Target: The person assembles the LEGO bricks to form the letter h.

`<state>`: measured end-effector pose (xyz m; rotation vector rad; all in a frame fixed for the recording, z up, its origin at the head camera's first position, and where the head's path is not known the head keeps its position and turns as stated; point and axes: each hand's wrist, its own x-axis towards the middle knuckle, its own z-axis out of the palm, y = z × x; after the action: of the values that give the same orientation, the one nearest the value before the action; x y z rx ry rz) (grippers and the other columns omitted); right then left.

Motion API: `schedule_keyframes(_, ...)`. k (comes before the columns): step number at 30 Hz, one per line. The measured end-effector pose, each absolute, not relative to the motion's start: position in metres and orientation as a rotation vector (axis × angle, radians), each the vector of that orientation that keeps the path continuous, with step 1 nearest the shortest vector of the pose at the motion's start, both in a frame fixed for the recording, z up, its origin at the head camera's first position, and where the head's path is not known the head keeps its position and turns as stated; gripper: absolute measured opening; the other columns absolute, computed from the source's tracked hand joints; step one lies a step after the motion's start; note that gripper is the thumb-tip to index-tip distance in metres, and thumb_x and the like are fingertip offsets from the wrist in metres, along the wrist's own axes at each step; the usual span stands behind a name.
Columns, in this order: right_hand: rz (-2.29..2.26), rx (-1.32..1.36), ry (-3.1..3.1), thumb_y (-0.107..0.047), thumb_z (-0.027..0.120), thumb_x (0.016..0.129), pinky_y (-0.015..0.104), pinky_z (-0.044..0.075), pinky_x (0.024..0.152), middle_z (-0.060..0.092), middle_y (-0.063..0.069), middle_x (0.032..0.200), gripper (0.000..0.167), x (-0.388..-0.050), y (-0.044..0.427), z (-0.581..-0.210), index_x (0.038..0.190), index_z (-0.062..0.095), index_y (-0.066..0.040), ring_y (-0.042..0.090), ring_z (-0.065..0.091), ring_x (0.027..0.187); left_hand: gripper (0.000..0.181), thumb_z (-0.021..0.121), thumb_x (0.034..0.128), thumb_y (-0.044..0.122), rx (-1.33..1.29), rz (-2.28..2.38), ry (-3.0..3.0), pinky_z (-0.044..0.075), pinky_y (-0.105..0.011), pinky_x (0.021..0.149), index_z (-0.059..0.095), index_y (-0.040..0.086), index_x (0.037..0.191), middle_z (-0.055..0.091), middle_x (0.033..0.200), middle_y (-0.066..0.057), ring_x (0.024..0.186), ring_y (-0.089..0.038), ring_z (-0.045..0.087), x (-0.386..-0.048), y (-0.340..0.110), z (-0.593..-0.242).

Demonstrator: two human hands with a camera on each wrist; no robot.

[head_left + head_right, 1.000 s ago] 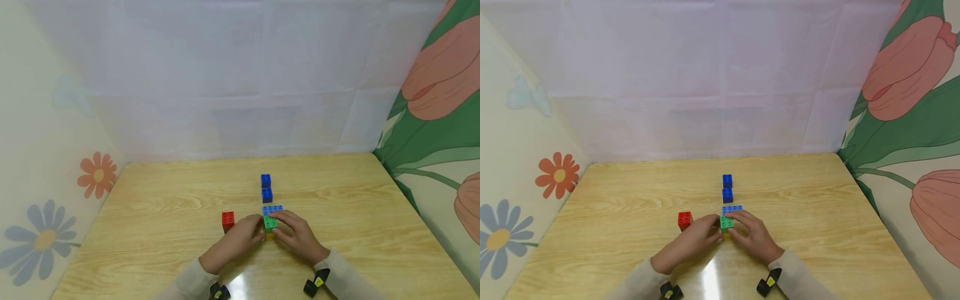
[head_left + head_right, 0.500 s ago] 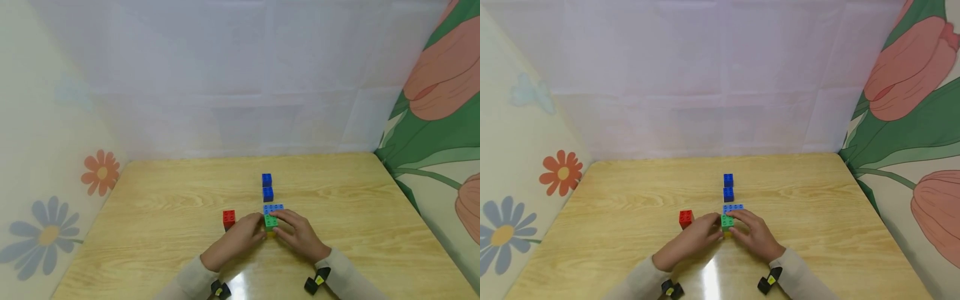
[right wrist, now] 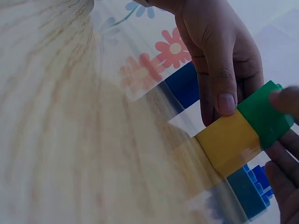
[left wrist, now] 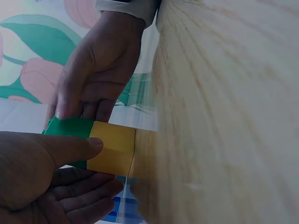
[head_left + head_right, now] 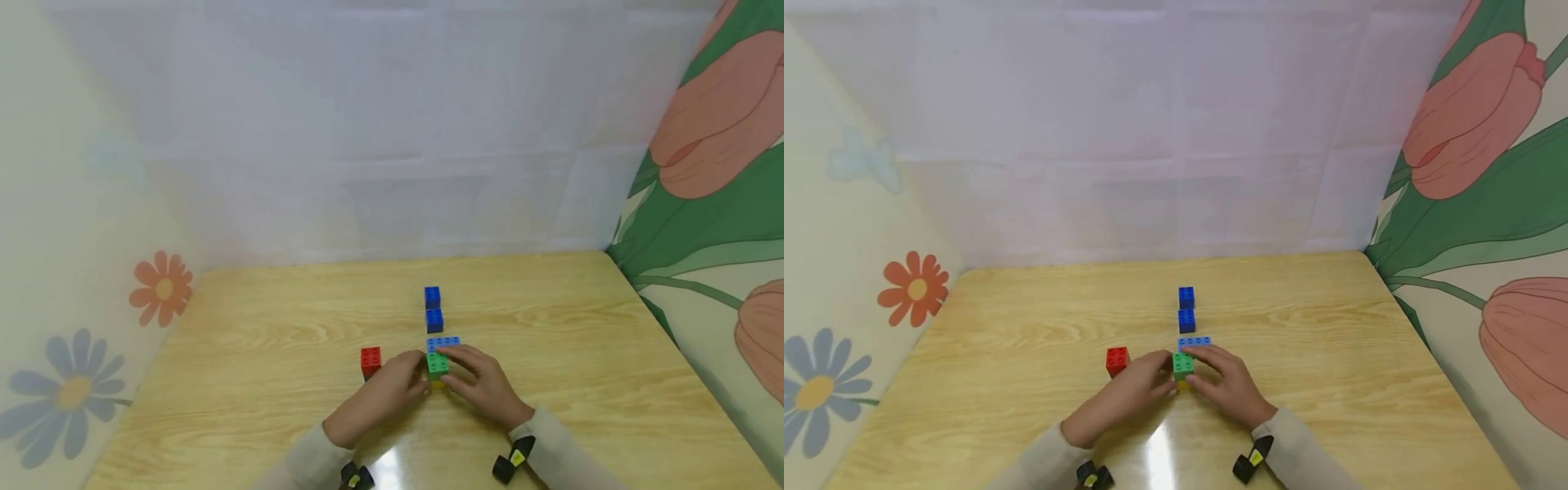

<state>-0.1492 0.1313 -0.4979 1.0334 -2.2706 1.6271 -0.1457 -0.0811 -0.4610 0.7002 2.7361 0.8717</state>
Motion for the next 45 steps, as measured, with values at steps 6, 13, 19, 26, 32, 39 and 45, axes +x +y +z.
schedule_keyframes(6,1.855,0.923,-2.196,0.006,0.054,0.096,0.043,0.042,0.103,0.055,0.026,0.127,0.043,-0.149,0.135,-0.488,0.138,0.046,0.004,0.034,0.054,0.121,0.041,0.067,0.0932,0.021,0.678,0.879,2.758,0.049,-0.040,0.095,0.056,-0.001,0.126,0.063,0.118,-0.012,0.112,-0.026,0.059,-0.147,-0.081,-0.462)
schedule_keyframes(13,1.733,0.692,-2.199,0.000,0.059,0.096,0.032,0.040,0.106,0.058,0.021,0.123,0.036,-0.161,0.137,-0.496,0.131,0.052,0.004,0.033,0.054,0.120,0.044,0.065,0.0940,0.019,0.608,0.883,2.772,0.049,-0.043,0.095,0.052,-0.002,0.130,0.061,0.122,-0.016,0.115,-0.029,0.058,-0.146,-0.082,-0.462)
schedule_keyframes(19,1.659,0.533,-2.307,-0.013,0.069,0.092,0.033,0.038,0.107,0.056,0.008,0.130,0.043,-0.177,0.140,-0.517,0.132,0.056,-0.007,0.024,0.051,0.124,0.046,0.064,0.0947,0.018,0.574,0.898,2.763,0.048,-0.043,0.097,0.050,-0.002,0.133,0.059,0.126,-0.016,0.119,-0.030,0.056,-0.147,-0.081,-0.461)
schedule_keyframes(26,1.508,0.480,-2.569,-0.027,0.073,0.089,0.046,0.035,0.109,0.055,-0.004,0.136,0.052,-0.180,0.141,-0.521,0.137,0.054,-0.019,0.019,0.047,0.129,0.052,0.066,0.0943,0.021,0.582,0.897,2.771,0.048,-0.041,0.097,0.047,-0.003,0.136,0.057,0.128,-0.016,0.118,-0.029,0.056,-0.144,-0.079,-0.458)
schedule_keyframes(32,1.439,0.484,-2.618,-0.025,0.072,0.090,0.046,0.036,0.108,0.054,-0.004,0.137,0.053,-0.179,0.140,-0.519,0.139,0.053,-0.019,0.020,0.047,0.130,0.059,0.066,0.0944,0.024,0.598,0.899,2.791,0.048,-0.040,0.097,0.041,-0.001,0.142,0.052,0.135,-0.018,0.120,-0.030,0.055,-0.142,-0.077,-0.456)
schedule_keyframes(39,1.409,0.505,-2.647,-0.019,0.070,0.091,0.045,0.036,0.108,0.054,-0.002,0.138,0.051,-0.179,0.141,-0.517,0.139,0.053,-0.017,0.020,0.047,0.130,0.058,0.066,0.0944,0.022,0.693,0.943,2.871,0.049,-0.040,0.096,0.041,0.000,0.141,0.051,0.135,-0.018,0.120,-0.028,0.054,-0.140,-0.077,-0.452)
schedule_keyframes(45,1.374,0.539,-2.628,-0.013,0.069,0.092,0.043,0.039,0.107,0.057,-0.001,0.134,0.046,-0.180,0.142,-0.518,0.136,0.056,-0.015,0.019,0.050,0.127,0.058,0.067,0.0938,0.024,0.746,0.978,2.916,0.049,-0.038,0.096,0.042,0.002,0.141,0.051,0.136,-0.016,0.122,-0.028,0.053,-0.137,-0.077,-0.440)
